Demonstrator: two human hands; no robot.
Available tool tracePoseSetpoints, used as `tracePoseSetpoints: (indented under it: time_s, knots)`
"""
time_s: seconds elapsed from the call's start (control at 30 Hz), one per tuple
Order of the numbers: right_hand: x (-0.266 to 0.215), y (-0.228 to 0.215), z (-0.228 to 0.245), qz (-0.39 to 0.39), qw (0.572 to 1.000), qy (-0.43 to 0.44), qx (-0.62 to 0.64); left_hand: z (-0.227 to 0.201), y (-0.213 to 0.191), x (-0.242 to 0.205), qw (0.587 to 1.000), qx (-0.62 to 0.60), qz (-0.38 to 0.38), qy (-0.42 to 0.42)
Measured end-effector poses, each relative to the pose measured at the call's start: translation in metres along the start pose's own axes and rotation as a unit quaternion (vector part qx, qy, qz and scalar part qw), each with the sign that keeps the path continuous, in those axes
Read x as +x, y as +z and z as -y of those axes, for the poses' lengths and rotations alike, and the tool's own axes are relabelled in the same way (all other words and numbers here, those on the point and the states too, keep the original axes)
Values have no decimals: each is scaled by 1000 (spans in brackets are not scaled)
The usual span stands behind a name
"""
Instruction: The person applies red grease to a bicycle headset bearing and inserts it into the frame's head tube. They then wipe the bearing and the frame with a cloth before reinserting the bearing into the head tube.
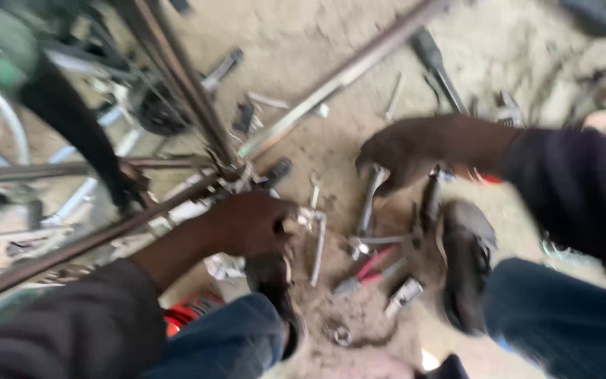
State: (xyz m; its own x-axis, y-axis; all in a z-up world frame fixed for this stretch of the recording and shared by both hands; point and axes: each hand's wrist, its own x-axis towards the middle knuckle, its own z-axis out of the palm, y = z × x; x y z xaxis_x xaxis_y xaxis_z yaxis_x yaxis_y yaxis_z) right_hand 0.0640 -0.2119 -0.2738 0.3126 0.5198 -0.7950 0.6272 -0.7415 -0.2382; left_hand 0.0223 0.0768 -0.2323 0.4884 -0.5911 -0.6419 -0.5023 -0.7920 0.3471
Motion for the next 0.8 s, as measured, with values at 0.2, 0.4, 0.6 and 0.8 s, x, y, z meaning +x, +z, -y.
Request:
tracePoseSetpoints:
  time_s: [0.2,0.4,0.6,0.8]
  knots:
    - [154,104,64,-300,871,-21,388,14,39,-13,972,173,134,91]
    - [177,141,181,-426,665,-48,611,-24,-31,-76,980,76,184,-9]
    - [148,107,148,-368,604,-55,704,-63,-96,-145,993,-71,-15,-92]
    - [11,-18,140,-409,609,-62,677,-81,-127,-216,972,-81,-215,-48]
